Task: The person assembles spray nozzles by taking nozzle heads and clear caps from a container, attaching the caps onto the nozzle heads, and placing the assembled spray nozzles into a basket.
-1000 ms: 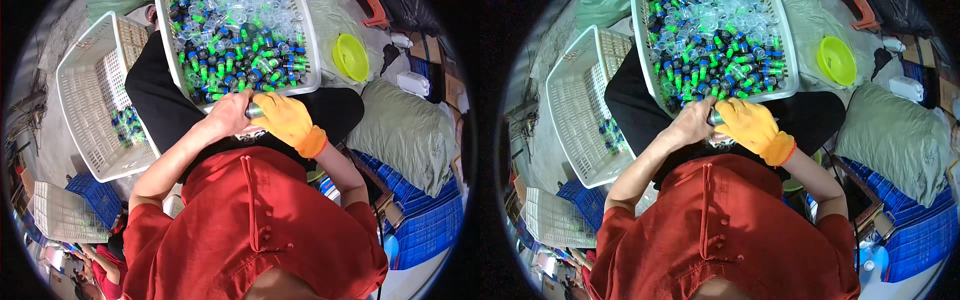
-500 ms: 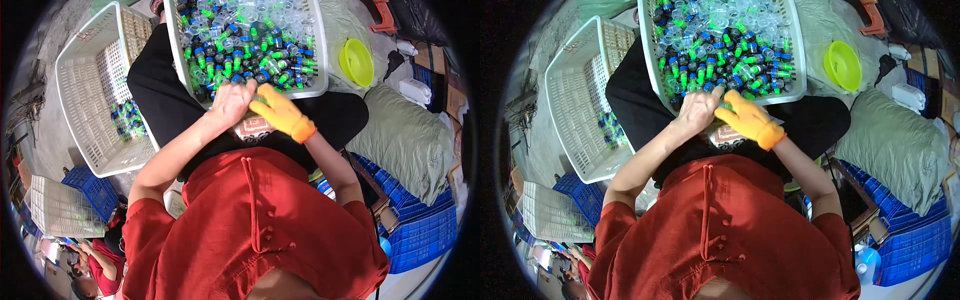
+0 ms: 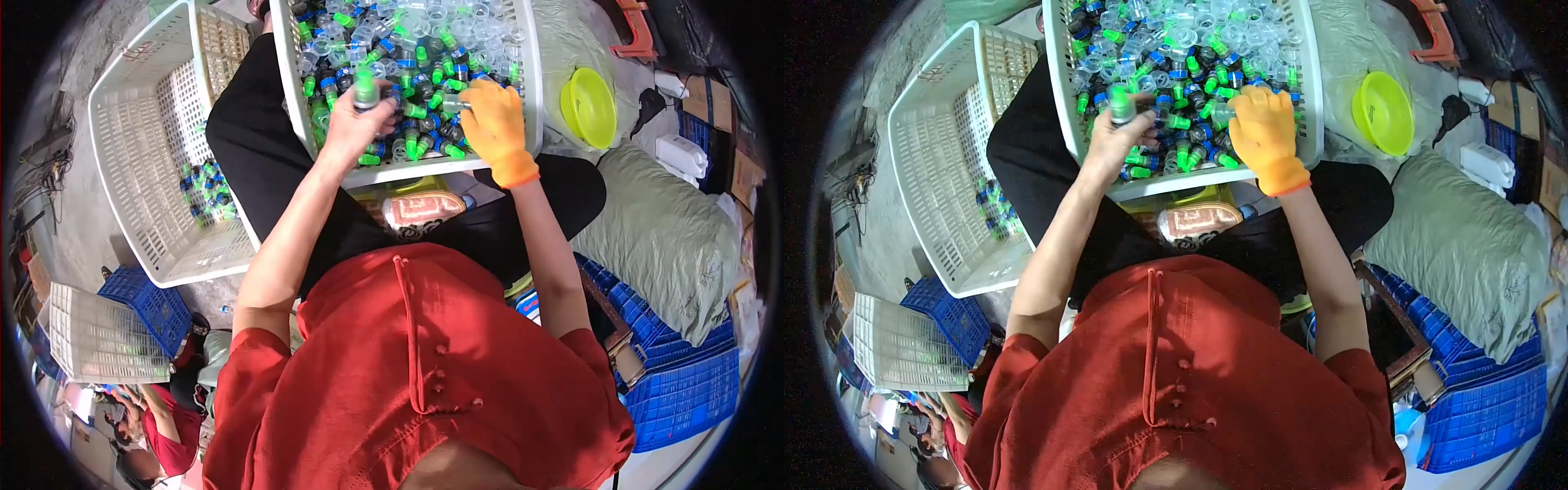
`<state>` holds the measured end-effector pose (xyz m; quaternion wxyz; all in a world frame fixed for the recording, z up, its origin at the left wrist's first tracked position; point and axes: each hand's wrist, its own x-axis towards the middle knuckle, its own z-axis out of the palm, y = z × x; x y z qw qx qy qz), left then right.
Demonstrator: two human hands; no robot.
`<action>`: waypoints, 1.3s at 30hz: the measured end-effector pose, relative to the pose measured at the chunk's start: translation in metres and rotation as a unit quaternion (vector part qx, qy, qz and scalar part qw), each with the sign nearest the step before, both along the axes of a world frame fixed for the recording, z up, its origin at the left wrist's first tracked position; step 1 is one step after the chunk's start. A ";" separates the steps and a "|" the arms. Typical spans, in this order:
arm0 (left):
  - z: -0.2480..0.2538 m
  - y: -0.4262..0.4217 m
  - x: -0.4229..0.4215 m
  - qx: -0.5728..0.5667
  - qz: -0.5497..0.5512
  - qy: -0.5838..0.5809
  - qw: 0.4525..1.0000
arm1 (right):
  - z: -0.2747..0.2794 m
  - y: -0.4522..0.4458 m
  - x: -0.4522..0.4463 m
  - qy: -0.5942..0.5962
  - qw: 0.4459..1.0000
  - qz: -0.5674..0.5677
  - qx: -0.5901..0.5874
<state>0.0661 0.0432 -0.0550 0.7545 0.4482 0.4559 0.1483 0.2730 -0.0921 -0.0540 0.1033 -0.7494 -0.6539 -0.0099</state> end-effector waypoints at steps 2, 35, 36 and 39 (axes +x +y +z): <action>-0.001 0.001 -0.004 -0.049 0.036 -0.033 0.998 | 0.013 -0.008 -0.003 0.173 0.984 0.015 0.030; 0.087 -0.014 -0.104 0.369 0.059 0.032 0.927 | 0.089 0.023 -0.125 0.577 0.805 -0.040 -0.131; 0.097 -0.002 -0.122 0.332 0.126 0.104 0.929 | 0.092 0.030 -0.111 0.568 0.806 -0.025 -0.165; 0.038 0.058 -0.238 0.344 0.301 0.173 0.873 | 0.023 0.019 -0.018 0.181 0.983 0.006 0.035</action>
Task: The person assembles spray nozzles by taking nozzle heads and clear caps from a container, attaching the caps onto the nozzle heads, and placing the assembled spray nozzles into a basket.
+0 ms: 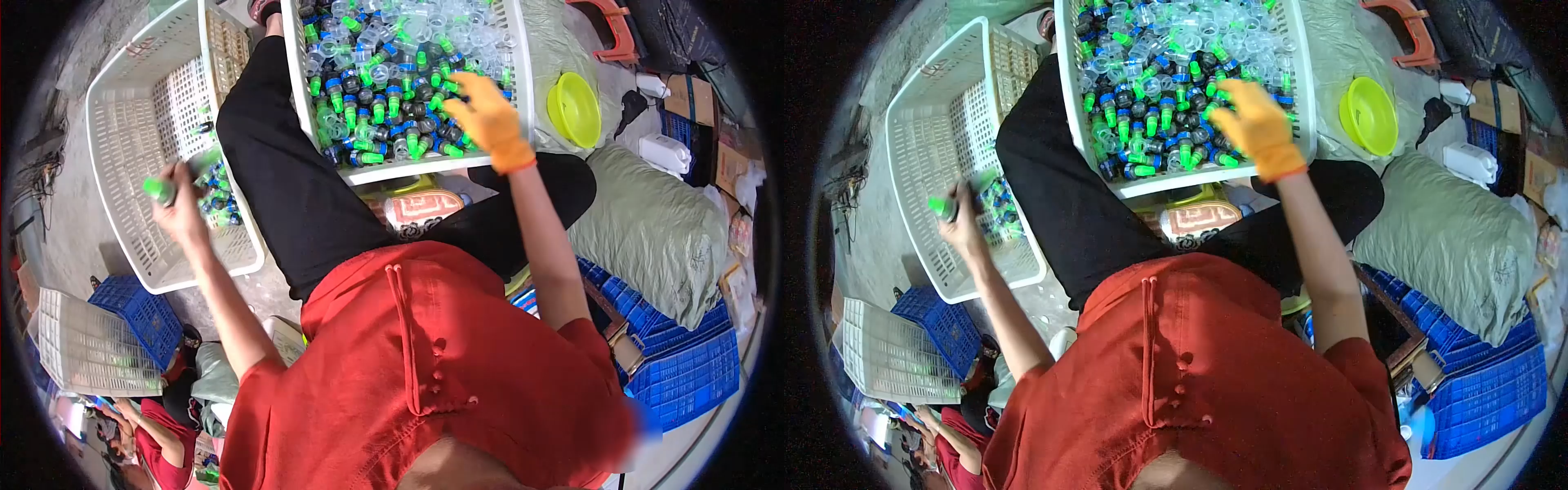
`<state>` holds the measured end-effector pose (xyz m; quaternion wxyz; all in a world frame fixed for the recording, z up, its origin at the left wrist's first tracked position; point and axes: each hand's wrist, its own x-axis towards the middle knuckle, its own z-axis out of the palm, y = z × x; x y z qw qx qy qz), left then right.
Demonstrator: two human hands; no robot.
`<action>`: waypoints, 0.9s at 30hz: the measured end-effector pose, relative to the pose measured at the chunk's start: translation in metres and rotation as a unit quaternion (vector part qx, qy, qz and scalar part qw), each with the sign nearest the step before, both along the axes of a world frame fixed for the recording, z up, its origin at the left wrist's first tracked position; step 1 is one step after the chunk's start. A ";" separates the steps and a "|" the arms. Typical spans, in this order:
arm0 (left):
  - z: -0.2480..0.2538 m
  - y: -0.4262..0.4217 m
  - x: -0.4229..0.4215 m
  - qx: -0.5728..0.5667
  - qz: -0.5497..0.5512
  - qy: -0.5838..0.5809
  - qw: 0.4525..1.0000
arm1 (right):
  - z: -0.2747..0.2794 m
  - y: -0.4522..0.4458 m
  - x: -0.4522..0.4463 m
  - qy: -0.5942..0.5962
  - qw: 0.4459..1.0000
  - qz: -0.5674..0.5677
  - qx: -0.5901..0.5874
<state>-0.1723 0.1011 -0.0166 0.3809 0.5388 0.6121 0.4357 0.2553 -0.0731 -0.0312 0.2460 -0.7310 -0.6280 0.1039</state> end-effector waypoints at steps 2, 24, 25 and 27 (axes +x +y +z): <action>-0.051 0.021 -0.084 -0.130 0.025 0.135 0.982 | -0.043 -0.016 0.050 -0.147 0.987 -0.051 -0.035; -0.082 -0.070 0.409 0.202 -0.557 0.245 0.768 | 0.001 -0.091 0.081 0.210 0.957 -0.197 -0.041; -0.068 -0.064 0.400 0.168 -0.517 0.194 0.816 | 0.003 -0.089 0.076 0.329 0.920 -0.212 -0.029; -0.045 -0.046 0.370 -0.187 -0.514 -0.040 0.836 | 0.007 -0.083 0.063 0.367 0.904 -0.221 -0.017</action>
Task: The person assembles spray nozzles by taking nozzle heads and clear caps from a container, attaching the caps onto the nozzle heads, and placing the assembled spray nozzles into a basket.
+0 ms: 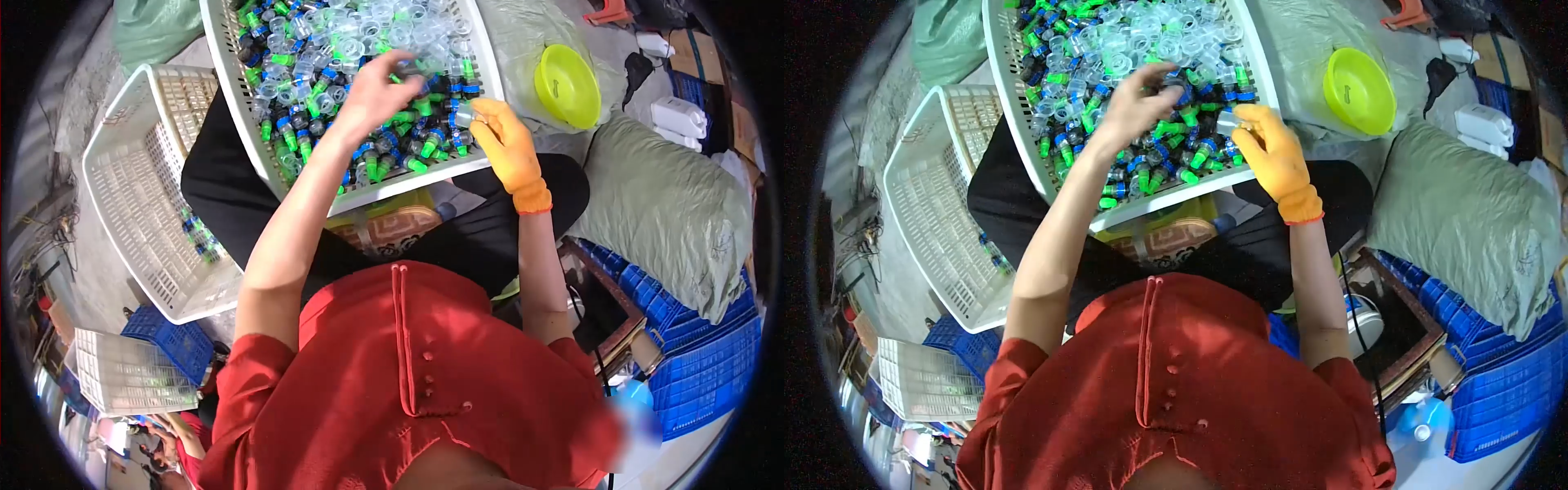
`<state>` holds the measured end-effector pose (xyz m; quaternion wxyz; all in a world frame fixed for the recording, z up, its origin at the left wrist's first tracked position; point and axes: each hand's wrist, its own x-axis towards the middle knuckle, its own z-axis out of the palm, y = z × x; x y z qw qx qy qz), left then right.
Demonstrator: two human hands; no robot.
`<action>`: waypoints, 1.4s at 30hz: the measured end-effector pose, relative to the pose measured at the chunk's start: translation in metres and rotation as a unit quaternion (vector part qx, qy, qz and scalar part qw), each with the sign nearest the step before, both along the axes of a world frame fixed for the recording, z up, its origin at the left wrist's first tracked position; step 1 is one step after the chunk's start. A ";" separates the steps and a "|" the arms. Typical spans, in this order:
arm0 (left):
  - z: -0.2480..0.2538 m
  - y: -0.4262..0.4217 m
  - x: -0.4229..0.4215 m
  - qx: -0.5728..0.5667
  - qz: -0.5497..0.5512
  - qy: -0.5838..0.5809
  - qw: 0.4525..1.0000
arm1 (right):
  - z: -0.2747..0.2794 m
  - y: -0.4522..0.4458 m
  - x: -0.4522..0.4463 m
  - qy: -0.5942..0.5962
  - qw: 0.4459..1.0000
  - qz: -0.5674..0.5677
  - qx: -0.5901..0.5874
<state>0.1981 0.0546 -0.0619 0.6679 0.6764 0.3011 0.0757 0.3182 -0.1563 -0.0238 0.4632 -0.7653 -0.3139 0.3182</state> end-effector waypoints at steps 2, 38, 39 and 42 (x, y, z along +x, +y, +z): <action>0.018 0.000 -0.021 -0.245 0.101 -0.019 0.964 | 0.002 0.010 -0.014 0.033 0.999 -0.004 0.017; 0.035 -0.054 -0.128 0.400 -0.091 0.101 0.906 | 0.009 0.043 -0.108 0.128 0.968 0.194 -0.099; 0.024 -0.048 -0.121 0.427 -0.075 0.066 0.899 | -0.001 0.049 -0.098 0.090 0.971 0.205 -0.088; -0.013 -0.023 -0.086 0.566 -0.069 0.172 0.803 | 0.003 0.087 -0.051 -0.057 0.971 0.185 -0.142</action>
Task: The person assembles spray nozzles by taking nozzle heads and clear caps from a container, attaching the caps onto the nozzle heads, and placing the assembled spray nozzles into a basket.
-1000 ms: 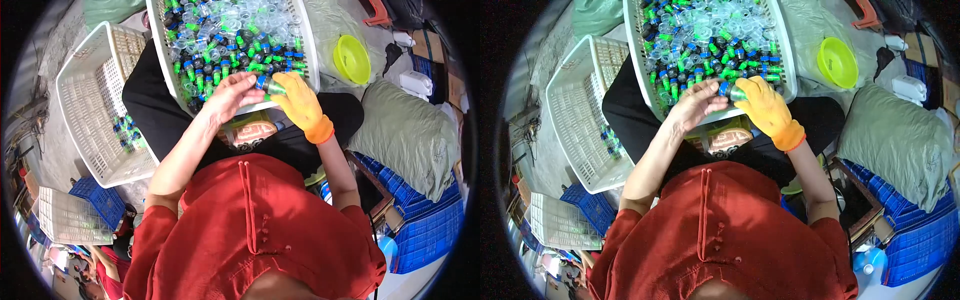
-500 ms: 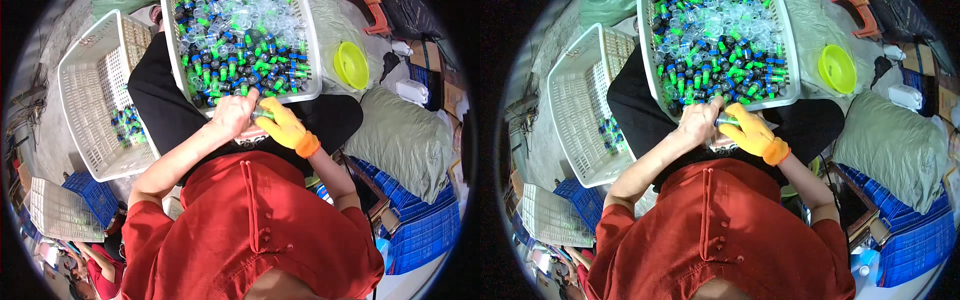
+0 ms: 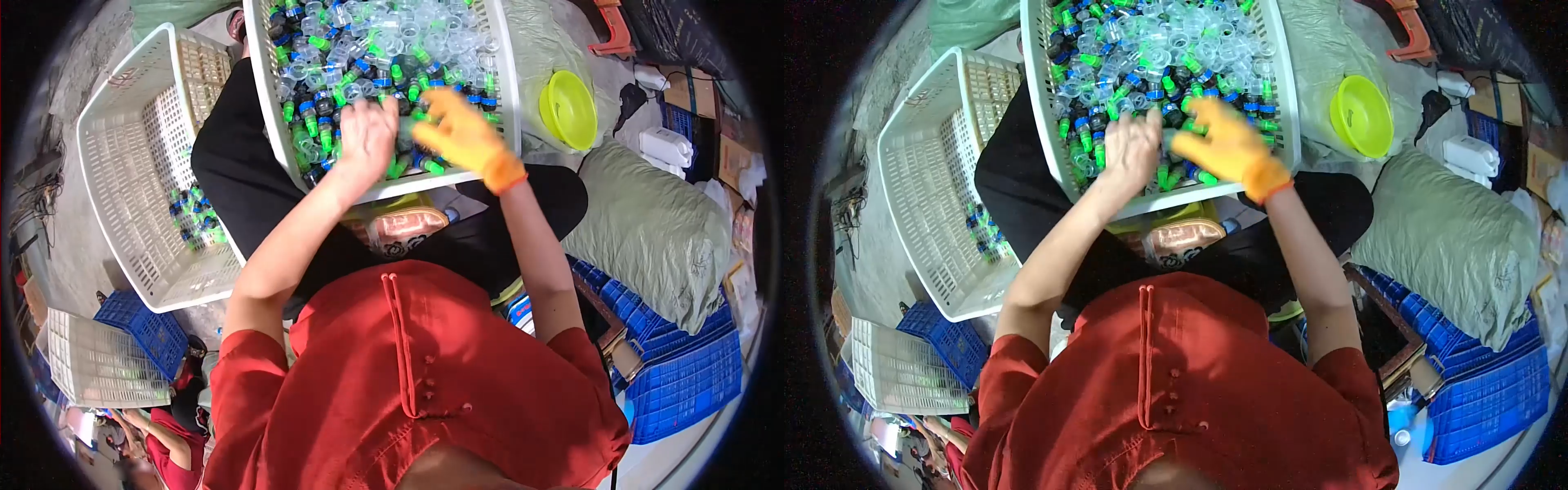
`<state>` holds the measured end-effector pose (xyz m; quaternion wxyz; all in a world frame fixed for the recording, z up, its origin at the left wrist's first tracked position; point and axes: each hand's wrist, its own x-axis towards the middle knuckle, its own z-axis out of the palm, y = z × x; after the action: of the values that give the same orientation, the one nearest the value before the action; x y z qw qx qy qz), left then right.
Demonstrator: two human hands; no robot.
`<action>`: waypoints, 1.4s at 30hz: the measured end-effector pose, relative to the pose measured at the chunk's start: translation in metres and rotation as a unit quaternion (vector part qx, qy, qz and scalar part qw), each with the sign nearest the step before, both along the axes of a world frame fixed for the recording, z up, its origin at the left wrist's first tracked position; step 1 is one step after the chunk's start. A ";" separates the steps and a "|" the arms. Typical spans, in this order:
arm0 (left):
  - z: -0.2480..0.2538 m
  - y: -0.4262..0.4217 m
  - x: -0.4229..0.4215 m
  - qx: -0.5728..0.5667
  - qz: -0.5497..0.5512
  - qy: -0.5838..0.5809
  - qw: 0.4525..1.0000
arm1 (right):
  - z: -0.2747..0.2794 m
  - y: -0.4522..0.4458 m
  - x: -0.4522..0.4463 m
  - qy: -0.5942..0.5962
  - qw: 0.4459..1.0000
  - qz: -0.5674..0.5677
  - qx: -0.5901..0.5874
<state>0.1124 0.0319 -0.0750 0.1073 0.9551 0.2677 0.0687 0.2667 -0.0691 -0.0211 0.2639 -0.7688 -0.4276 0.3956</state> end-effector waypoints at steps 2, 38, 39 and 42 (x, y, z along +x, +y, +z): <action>-0.022 0.016 0.019 -0.017 0.032 0.099 0.994 | -0.024 0.020 0.051 -0.276 0.932 0.022 0.234; 0.056 -0.031 -0.062 -0.839 0.269 -0.328 0.342 | 0.070 -0.038 -0.056 -0.261 0.895 0.225 0.281; 0.061 -0.030 -0.066 -0.861 0.282 -0.315 0.285 | 0.067 -0.035 -0.056 -0.261 0.895 0.227 0.280; 0.067 -0.038 -0.065 -0.832 0.267 -0.362 0.324 | 0.049 -0.033 -0.058 -0.211 0.911 0.202 0.289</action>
<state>0.0473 -0.0064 -0.0080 0.9083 0.1236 0.3599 0.1739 0.2083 -0.1022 0.0282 0.2925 -0.6213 -0.7155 0.1281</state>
